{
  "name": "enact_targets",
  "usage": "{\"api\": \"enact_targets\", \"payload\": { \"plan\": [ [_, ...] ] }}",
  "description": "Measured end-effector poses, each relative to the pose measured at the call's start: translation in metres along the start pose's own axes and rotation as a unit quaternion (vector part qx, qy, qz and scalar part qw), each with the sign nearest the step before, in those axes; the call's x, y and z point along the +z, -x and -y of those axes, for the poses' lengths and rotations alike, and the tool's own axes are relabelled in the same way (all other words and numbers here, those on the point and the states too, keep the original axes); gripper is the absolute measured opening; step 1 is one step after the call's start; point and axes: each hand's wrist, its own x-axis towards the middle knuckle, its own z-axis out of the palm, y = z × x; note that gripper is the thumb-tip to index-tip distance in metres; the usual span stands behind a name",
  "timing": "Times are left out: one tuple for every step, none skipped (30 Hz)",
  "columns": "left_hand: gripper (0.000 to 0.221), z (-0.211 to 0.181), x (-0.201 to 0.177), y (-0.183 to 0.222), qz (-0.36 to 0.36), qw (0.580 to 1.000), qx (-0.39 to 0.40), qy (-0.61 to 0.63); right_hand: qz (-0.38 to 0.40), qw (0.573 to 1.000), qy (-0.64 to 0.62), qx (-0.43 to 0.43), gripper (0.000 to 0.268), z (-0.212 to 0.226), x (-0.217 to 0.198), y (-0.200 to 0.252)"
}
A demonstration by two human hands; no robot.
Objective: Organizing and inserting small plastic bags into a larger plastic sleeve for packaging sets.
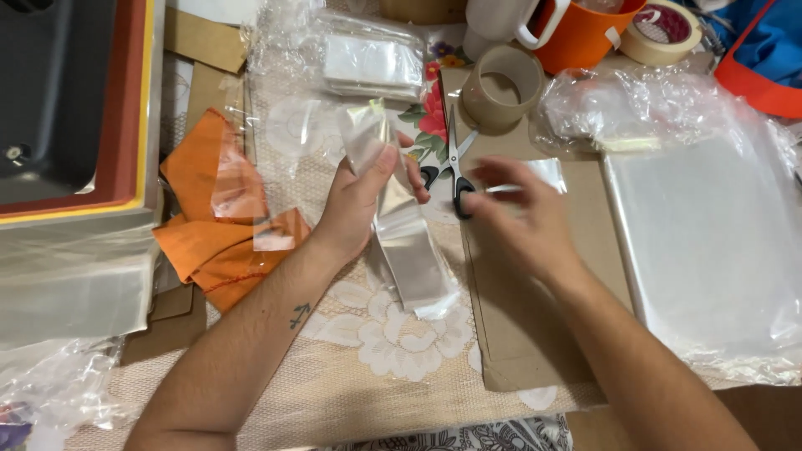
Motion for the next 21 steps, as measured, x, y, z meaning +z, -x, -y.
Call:
{"api": "enact_targets", "payload": {
  "plan": [
    [0.026,-0.006,0.007,0.004,0.001,1.0,-0.002,-0.001,-0.001,1.0,-0.001,0.002,0.054,0.014,0.014,0.001],
    [0.028,-0.012,0.015,0.008,0.024,0.999,0.01,-0.022,0.086,0.989,-0.108,0.044,0.059,0.028,0.027,0.001],
    [0.03,-0.02,0.021,0.011,0.046,0.998,0.026,-0.043,0.172,0.958,-0.213,0.082,0.064,0.044,0.041,-0.002],
    [0.03,-0.025,0.026,0.013,0.047,0.997,0.028,-0.046,0.173,0.958,-0.214,0.079,0.064,0.054,0.043,-0.005],
    [0.03,-0.03,0.03,0.016,0.043,0.998,0.037,-0.038,0.181,0.938,-0.28,0.099,0.039,0.064,0.046,-0.009],
    [0.03,-0.034,0.034,0.02,0.038,0.998,0.046,-0.03,0.19,0.912,-0.344,0.12,0.018,0.075,0.05,-0.013],
    [0.03,-0.033,0.029,0.017,0.034,0.998,0.048,-0.031,0.194,0.911,-0.344,0.12,0.018,0.054,0.056,-0.012],
    [0.029,-0.031,0.023,0.013,0.026,0.998,0.05,-0.034,0.207,0.896,-0.36,0.159,0.021,0.033,0.063,-0.011],
    [0.029,-0.028,0.019,0.009,0.021,0.998,0.051,-0.035,0.215,0.88,-0.375,0.197,0.026,0.011,0.068,-0.01],
    [0.029,-0.025,0.016,0.008,0.021,0.998,0.051,-0.034,0.215,0.88,-0.375,0.198,0.026,0.009,0.071,-0.005],
    [0.027,-0.023,0.013,0.006,0.014,0.999,0.049,-0.014,0.216,0.877,-0.371,0.216,0.028,0.007,0.073,-0.003],
    [0.025,-0.02,0.011,0.004,0.008,0.999,0.047,0.006,0.217,0.874,-0.366,0.234,0.03,0.005,0.075,0.0],
    [0.025,-0.021,0.01,0.003,0.007,0.999,0.046,0.006,0.217,0.874,-0.366,0.235,0.03,0.006,0.074,0.003],
    [0.025,-0.022,0.009,0.002,0.011,0.999,0.052,0.004,0.223,0.88,-0.351,0.229,0.03,0.008,0.074,0.005],
    [0.025,-0.025,0.007,0.001,0.014,0.998,0.059,0.001,0.229,0.886,-0.336,0.221,0.03,0.009,0.074,0.007],
    [0.025,-0.027,0.006,0.0,0.013,0.998,0.06,0.001,0.231,0.886,-0.336,0.221,0.03,0.008,0.072,0.01],
    [0.025,-0.029,0.005,0.0,0.017,0.998,0.069,0.0,0.251,0.888,-0.313,0.225,0.032,0.008,0.068,0.013],
    [0.025,-0.03,0.004,-0.001,0.021,0.997,0.077,0.0,0.27,0.889,-0.289,0.23,0.033,0.007,0.064,0.015],
    [0.025,-0.033,0.003,-0.001,0.021,0.997,0.078,0.0,0.271,0.889,-0.288,0.229,0.033,0.001,0.062,0.018],
    [0.025,-0.035,0.003,-0.001,0.024,0.997,0.078,-0.007,0.278,0.89,-0.281,0.227,0.033,-0.006,0.061,0.02],
    [0.025,-0.036,0.003,-0.001,0.028,0.997,0.077,-0.015,0.285,0.891,-0.273,0.225,0.033,-0.012,0.059,0.023]
  ]
}}
